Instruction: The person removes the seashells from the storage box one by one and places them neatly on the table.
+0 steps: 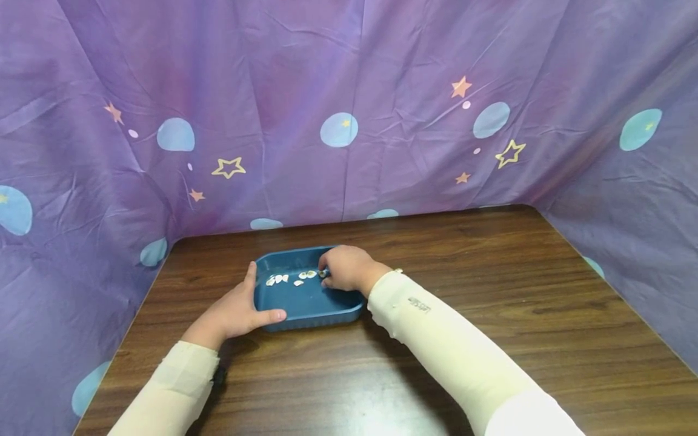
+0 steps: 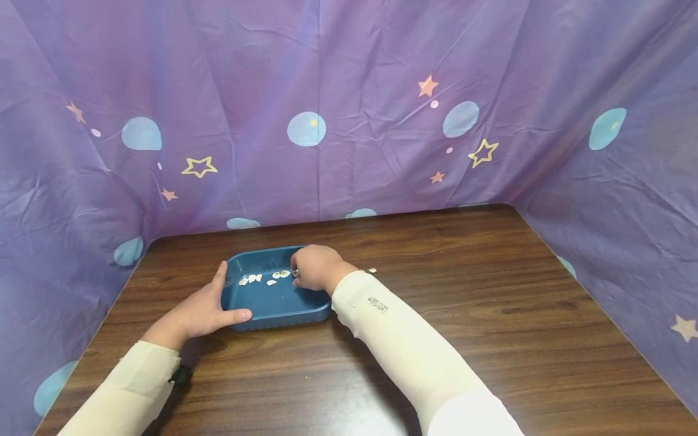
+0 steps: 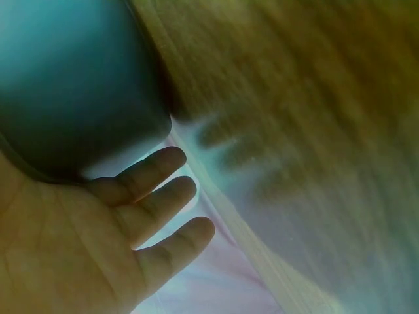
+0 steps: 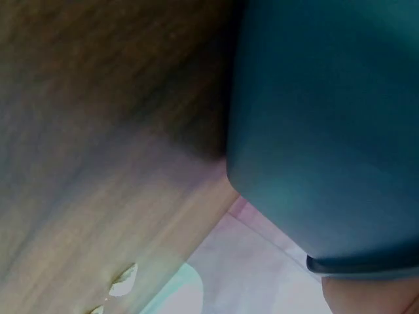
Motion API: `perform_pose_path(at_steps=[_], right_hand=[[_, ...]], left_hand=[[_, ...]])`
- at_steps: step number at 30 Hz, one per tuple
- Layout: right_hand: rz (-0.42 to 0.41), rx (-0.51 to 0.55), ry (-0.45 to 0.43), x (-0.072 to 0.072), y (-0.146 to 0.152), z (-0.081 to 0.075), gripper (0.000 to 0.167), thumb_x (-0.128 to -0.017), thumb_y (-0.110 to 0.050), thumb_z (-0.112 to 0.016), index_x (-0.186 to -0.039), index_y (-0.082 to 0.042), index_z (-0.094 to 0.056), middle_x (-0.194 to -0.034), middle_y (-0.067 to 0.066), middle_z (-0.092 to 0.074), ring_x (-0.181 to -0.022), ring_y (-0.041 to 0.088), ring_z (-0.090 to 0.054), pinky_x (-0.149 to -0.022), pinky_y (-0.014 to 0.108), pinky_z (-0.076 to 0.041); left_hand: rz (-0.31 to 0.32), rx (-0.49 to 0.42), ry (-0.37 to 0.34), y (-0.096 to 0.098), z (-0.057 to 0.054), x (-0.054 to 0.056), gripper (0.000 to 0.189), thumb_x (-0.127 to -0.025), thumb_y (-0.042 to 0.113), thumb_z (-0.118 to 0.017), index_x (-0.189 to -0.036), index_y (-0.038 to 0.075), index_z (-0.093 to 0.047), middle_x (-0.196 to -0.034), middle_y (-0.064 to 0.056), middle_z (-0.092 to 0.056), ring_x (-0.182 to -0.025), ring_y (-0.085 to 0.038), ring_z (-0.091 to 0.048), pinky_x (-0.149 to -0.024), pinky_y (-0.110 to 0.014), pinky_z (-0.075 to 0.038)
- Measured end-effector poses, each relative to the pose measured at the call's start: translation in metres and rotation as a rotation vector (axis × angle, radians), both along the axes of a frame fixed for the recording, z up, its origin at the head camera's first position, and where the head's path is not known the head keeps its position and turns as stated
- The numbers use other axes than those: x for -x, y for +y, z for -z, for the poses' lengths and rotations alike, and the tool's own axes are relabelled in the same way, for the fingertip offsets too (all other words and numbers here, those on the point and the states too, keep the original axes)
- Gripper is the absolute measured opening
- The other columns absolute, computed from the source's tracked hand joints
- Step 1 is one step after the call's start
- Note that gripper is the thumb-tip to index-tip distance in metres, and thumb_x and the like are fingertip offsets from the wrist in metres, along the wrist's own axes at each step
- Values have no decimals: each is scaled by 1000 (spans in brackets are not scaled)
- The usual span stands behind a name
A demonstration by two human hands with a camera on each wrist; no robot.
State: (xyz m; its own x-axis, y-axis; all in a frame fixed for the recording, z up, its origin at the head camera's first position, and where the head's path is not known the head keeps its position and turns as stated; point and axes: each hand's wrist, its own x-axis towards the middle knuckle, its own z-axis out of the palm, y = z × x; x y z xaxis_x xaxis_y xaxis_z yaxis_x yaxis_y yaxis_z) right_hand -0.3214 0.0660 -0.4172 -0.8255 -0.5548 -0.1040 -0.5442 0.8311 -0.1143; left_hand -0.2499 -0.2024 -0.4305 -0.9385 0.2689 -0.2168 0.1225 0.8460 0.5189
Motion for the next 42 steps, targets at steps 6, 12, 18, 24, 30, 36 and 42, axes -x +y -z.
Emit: perform_pose_path(at_steps=[6,12,18,24,30,36,42], right_hand=[[12,-60,8,-3,0,0,37,-98,-42,-75,-130,-23,-75,-126,-4,-76,-123,20,-68,-107,42,-53],[13,-82,33,-6,-1,4,38,-96,-45,-76,-129,-26,-75,-126,-4,-76,-122,21,-69,-104,42,-54],[1,-106,53,-9,-2,5,38,-96,-46,-76,-130,-27,-75,-124,-5,-77,-120,20,-70,-103,41,-55],[4,-98,53,-11,-1,6,34,-96,-44,-77,-127,-30,-76,-124,-8,-76,-120,18,-70,-103,41,-55],[-2,-66,67,-10,1,8,20,-96,-41,-77,-113,-32,-78,-111,-11,-78,-109,16,-71,-96,40,-57],[-11,-35,61,-10,2,9,13,-95,-37,-78,-86,-30,-72,-83,-13,-68,-84,12,-65,-82,38,-57],[-18,-25,69,-9,4,6,19,-93,-33,-80,-78,-30,-69,-78,-15,-65,-80,12,-62,-78,37,-55]], left_hand=[[-4,4,3,2,-3,0,141,-86,73,-73,-164,-5,15,-169,-37,-16,-152,-52,-33,-119,-65,-34],[-12,13,-15,2,-2,-3,141,-86,74,-72,-164,-5,15,-169,-37,-14,-153,-53,-32,-120,-66,-33],[-27,15,-30,2,-1,-6,142,-85,75,-72,-164,-4,15,-170,-37,-14,-153,-54,-31,-119,-68,-33],[-19,17,-23,3,-3,-8,142,-85,75,-72,-164,-5,15,-168,-38,-15,-152,-55,-31,-117,-68,-34],[-10,20,-11,4,-3,-7,142,-85,74,-72,-163,-7,15,-167,-40,-15,-152,-55,-31,-118,-68,-34],[-15,6,-10,3,0,-6,141,-86,72,-73,-163,-7,14,-168,-39,-16,-152,-55,-32,-118,-67,-34],[-10,13,-6,4,-2,-6,142,-86,73,-73,-163,-7,15,-167,-41,-16,-151,-56,-32,-118,-68,-35]])
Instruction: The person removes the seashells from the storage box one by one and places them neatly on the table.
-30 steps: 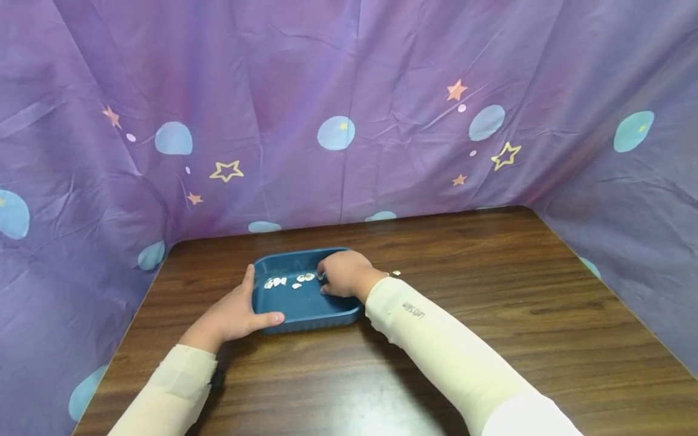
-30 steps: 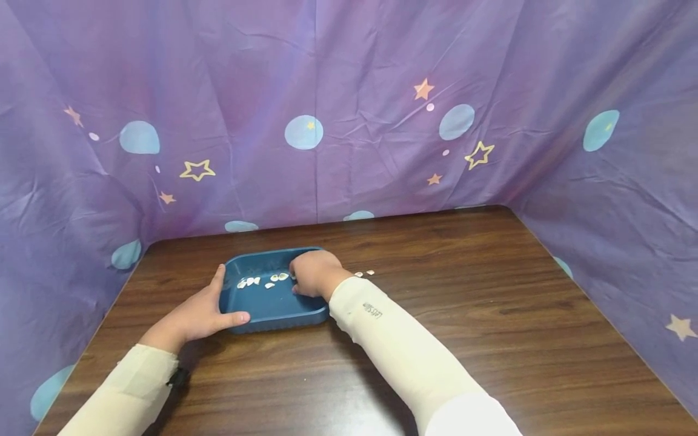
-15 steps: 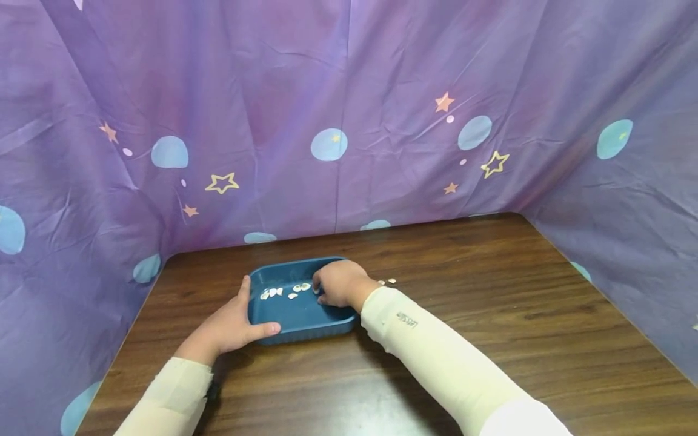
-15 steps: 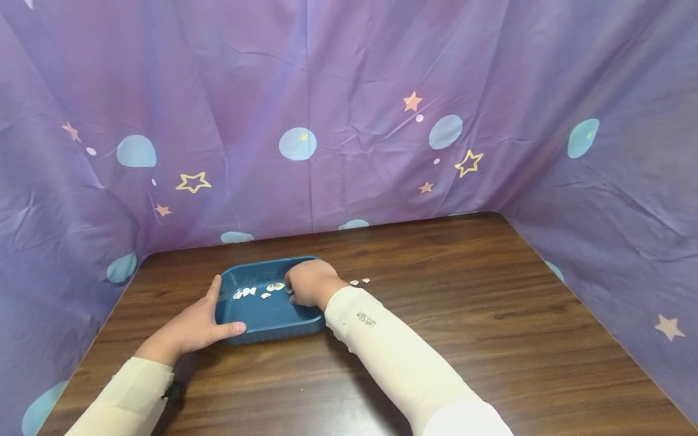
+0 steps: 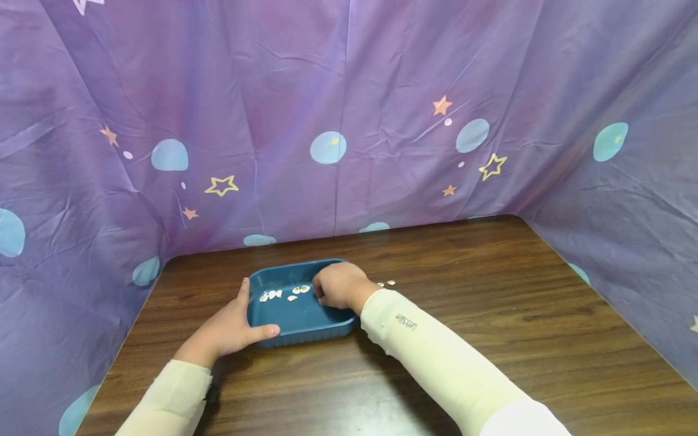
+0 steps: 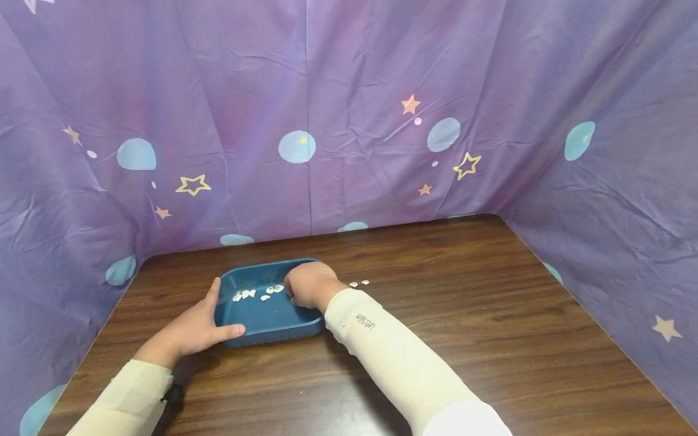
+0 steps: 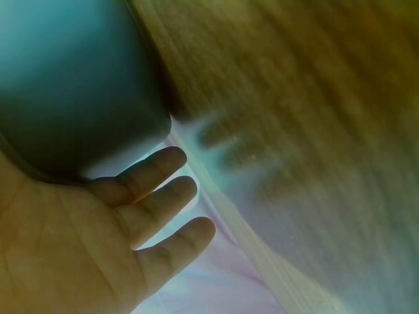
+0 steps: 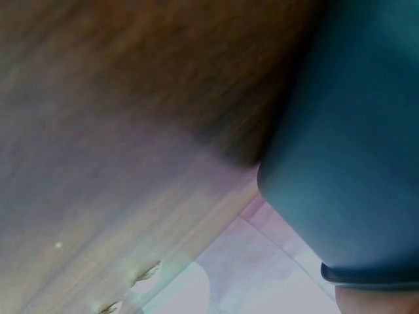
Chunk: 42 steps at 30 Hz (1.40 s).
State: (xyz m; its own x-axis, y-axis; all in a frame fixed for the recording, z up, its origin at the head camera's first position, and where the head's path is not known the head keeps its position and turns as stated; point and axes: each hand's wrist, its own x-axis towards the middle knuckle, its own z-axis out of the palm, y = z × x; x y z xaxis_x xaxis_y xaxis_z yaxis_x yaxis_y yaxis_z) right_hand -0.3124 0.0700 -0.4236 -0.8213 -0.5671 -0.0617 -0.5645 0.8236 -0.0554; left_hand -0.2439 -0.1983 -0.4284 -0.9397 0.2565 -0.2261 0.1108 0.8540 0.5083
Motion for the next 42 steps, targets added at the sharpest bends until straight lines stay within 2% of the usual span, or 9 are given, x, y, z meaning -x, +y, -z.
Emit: perform_pose_path(at_steps=[9,13,19,26,33,42], right_hand=[[-12,-10,16,0,0,-1,1,-95,-32,-78,-96,-31,-77,-93,-15,-73,-93,13,-69,-88,37,-57],[-9,-29,17,0,-1,0,7,-97,-35,-76,-97,-28,-77,-91,-12,-72,-90,13,-68,-87,38,-58],[-13,-35,11,1,-1,0,9,-98,-35,-75,-91,-29,-77,-87,-13,-71,-88,13,-68,-85,39,-58],[-7,-23,3,2,-2,1,10,-98,-38,-75,-101,-30,-79,-97,-14,-75,-96,13,-70,-91,38,-57],[7,-34,-5,3,-2,0,12,-97,-40,-75,-93,-29,-77,-85,-14,-71,-85,12,-68,-84,37,-58],[6,-37,-12,4,-2,1,14,-97,-38,-75,-86,-29,-75,-81,-14,-68,-82,11,-64,-80,37,-57]], left_hand=[[12,6,22,0,-1,0,141,-86,72,-73,-163,-9,13,-165,-42,-18,-150,-56,-35,-116,-67,-37],[7,7,17,1,-2,-2,141,-86,72,-73,-163,-9,14,-166,-42,-18,-150,-56,-35,-116,-67,-37],[8,2,22,0,0,-3,140,-86,71,-73,-163,-9,13,-166,-41,-19,-150,-55,-36,-117,-66,-37],[9,4,13,0,-2,-1,142,-86,73,-73,-163,-8,14,-166,-41,-18,-149,-56,-36,-115,-68,-38],[6,-7,8,0,0,-1,141,-86,72,-73,-163,-7,14,-167,-40,-18,-150,-55,-35,-117,-67,-36],[13,-6,27,-1,1,0,140,-86,71,-74,-163,-8,13,-167,-40,-18,-150,-54,-36,-117,-66,-37]])
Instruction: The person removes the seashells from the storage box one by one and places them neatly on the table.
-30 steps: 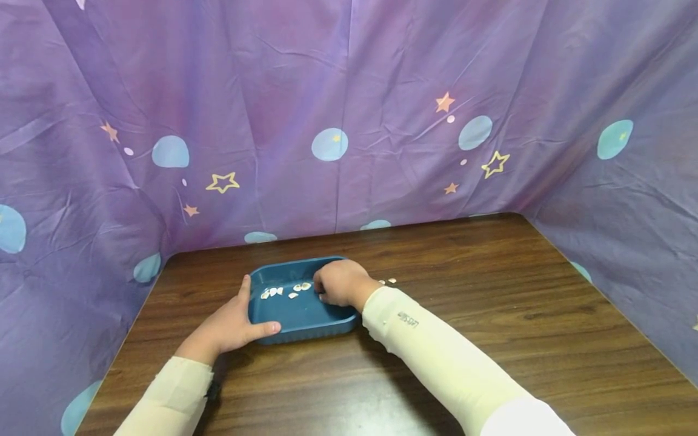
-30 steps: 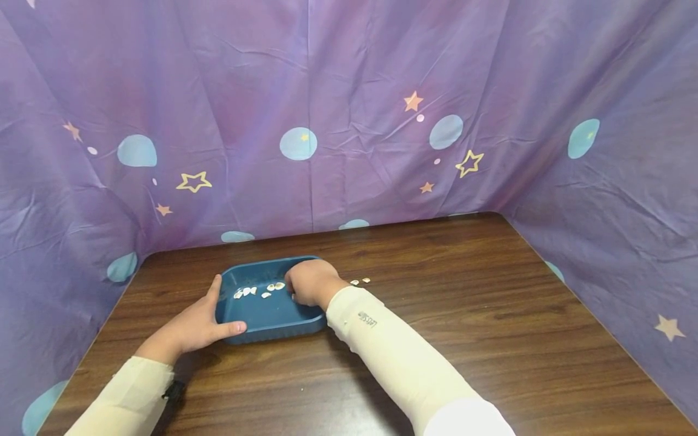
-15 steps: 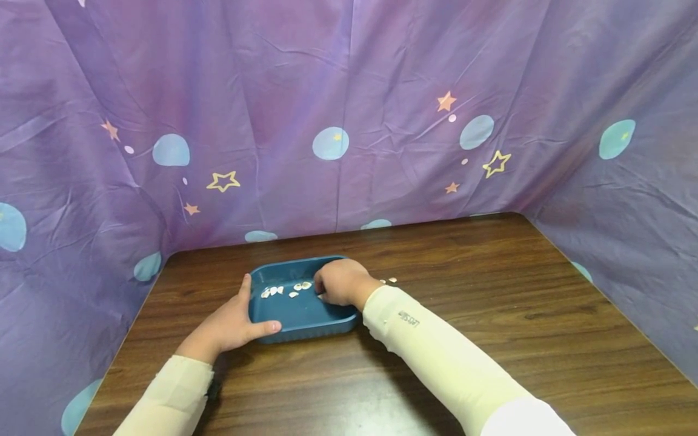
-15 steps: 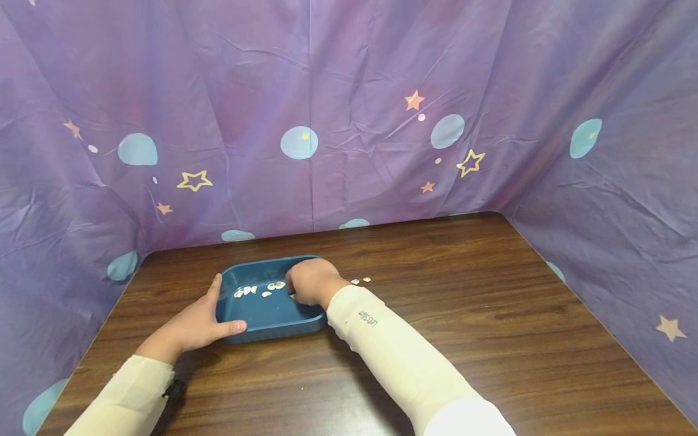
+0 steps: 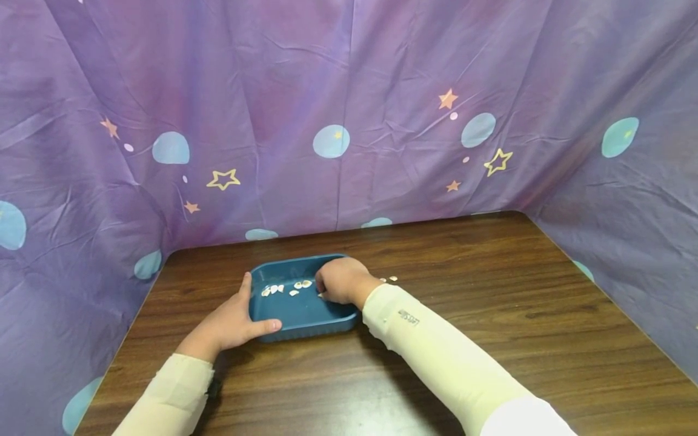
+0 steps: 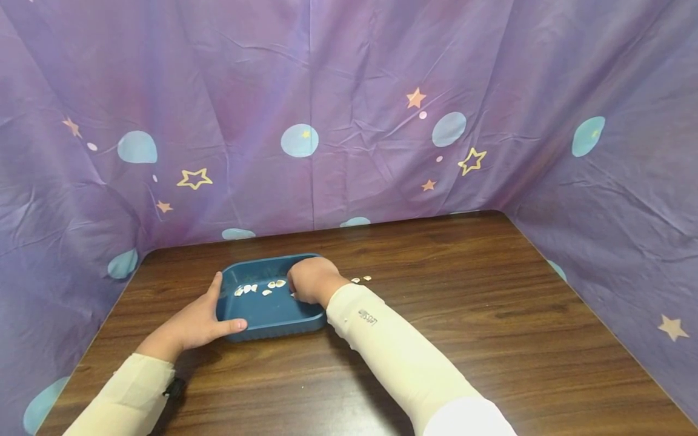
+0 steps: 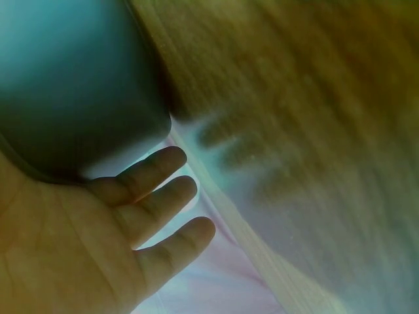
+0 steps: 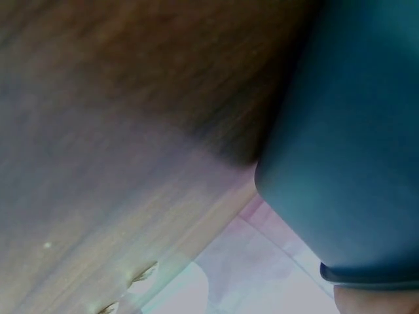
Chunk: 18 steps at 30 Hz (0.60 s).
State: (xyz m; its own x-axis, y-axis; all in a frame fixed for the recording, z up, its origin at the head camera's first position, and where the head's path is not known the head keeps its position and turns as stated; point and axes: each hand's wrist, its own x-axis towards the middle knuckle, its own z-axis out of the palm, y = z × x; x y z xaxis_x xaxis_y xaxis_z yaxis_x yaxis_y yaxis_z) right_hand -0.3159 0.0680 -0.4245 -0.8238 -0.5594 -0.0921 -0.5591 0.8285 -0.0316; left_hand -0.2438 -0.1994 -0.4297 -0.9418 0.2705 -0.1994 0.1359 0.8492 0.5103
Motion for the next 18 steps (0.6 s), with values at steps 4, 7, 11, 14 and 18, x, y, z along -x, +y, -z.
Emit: perform_pose_path(at_steps=[4,7,11,14,18], right_hand=[[-1,-3,-3,0,0,0,15,-97,-38,-75,-84,-30,-74,-79,-15,-67,-80,11,-64,-79,36,-57],[-1,-2,-5,0,0,0,15,-96,-40,-75,-85,-30,-74,-79,-14,-67,-80,11,-64,-80,37,-57],[-4,6,-2,1,0,2,16,-97,-41,-75,-86,-30,-74,-81,-14,-68,-82,11,-65,-81,38,-57],[-5,10,2,2,0,2,16,-97,-40,-75,-85,-30,-74,-81,-14,-69,-82,11,-66,-82,37,-57],[2,10,-3,1,0,0,17,-97,-39,-75,-83,-30,-73,-81,-14,-68,-82,11,-65,-81,37,-57]], left_hand=[[1,1,-1,0,0,0,141,-86,71,-74,-163,-8,13,-167,-40,-18,-150,-54,-36,-117,-66,-36],[-3,2,-7,0,0,0,141,-86,71,-74,-163,-7,14,-167,-39,-17,-150,-54,-35,-117,-66,-36],[-9,1,-14,0,-1,0,141,-86,72,-74,-164,-6,14,-167,-39,-17,-151,-55,-34,-117,-67,-36],[-8,2,-17,0,-2,0,141,-86,72,-74,-164,-6,14,-167,-39,-17,-151,-55,-34,-118,-67,-35],[-5,6,-16,0,-2,0,141,-86,72,-74,-163,-7,14,-167,-39,-17,-151,-54,-34,-118,-66,-35]])
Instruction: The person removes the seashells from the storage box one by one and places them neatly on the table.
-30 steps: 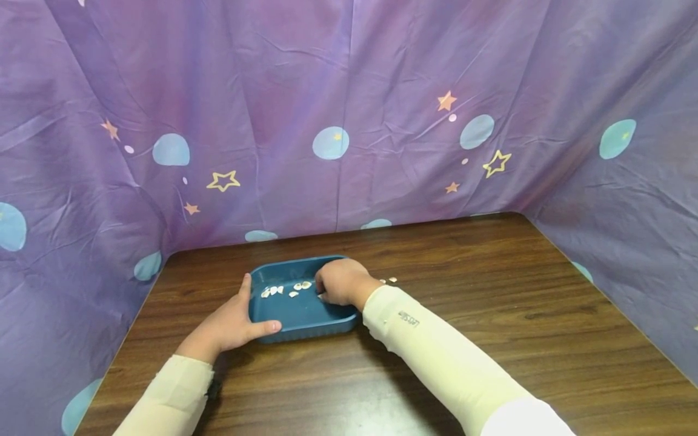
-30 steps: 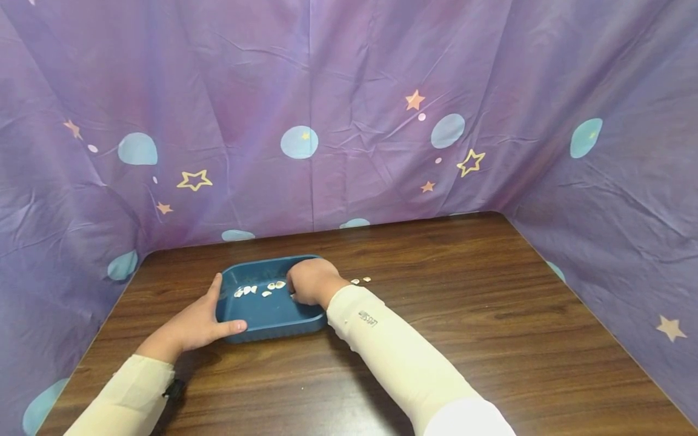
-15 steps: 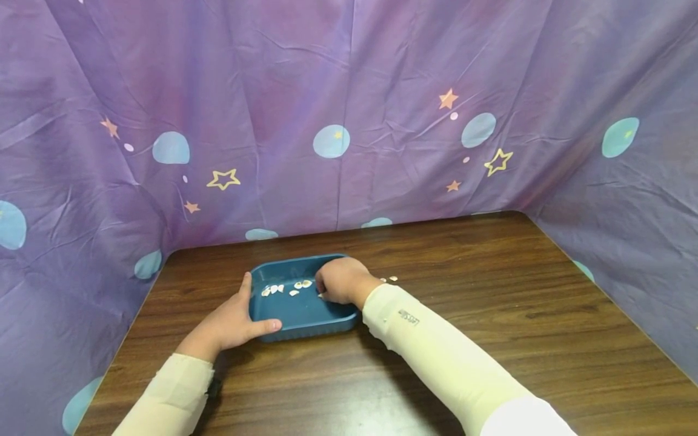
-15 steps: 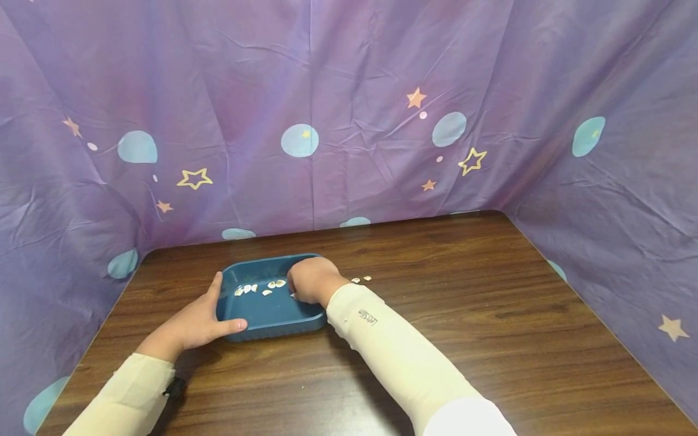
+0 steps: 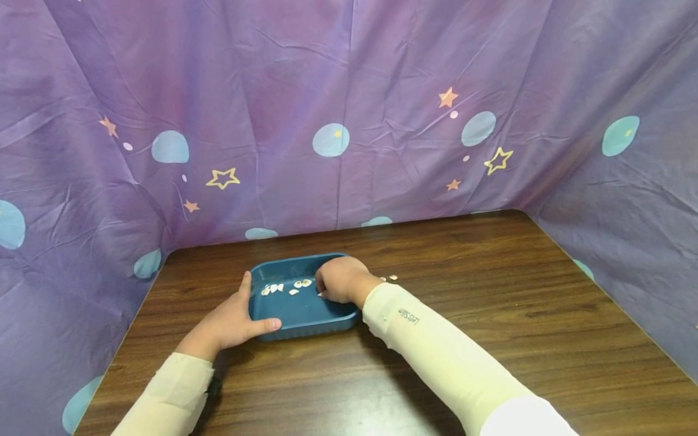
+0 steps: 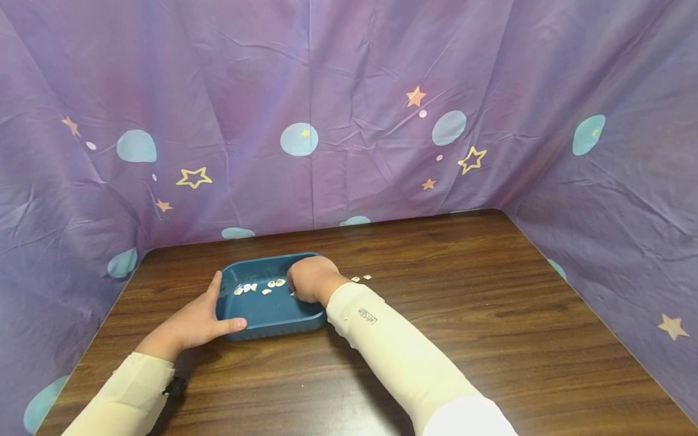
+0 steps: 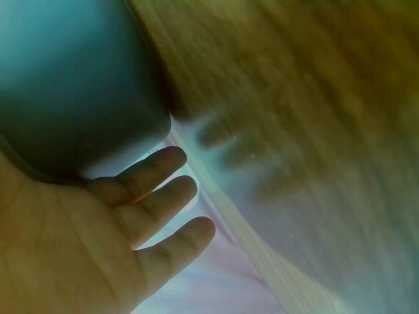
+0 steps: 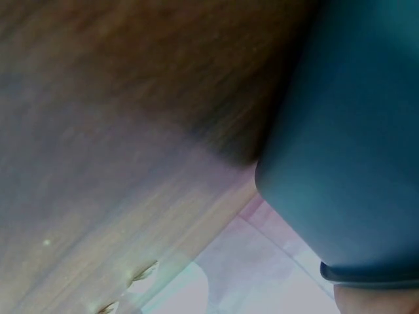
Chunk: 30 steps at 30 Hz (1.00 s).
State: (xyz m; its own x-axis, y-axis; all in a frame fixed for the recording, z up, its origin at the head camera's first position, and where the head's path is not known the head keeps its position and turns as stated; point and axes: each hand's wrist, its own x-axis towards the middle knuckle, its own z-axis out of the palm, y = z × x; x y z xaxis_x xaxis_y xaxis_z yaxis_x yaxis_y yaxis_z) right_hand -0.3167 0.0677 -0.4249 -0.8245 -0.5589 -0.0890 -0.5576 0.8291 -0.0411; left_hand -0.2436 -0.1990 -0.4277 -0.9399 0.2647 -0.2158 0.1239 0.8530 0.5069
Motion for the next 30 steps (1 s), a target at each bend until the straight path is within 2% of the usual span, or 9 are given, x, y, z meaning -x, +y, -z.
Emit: perform_pose_path(at_steps=[30], right_hand=[[10,-24,-27,1,-1,-3,16,-95,-37,-78,-82,-31,-72,-84,-14,-68,-85,11,-64,-82,36,-56]], left_hand=[[6,8,18,0,-1,0,140,-86,70,-74,-163,-8,13,-166,-40,-21,-149,-54,-38,-117,-65,-38]])
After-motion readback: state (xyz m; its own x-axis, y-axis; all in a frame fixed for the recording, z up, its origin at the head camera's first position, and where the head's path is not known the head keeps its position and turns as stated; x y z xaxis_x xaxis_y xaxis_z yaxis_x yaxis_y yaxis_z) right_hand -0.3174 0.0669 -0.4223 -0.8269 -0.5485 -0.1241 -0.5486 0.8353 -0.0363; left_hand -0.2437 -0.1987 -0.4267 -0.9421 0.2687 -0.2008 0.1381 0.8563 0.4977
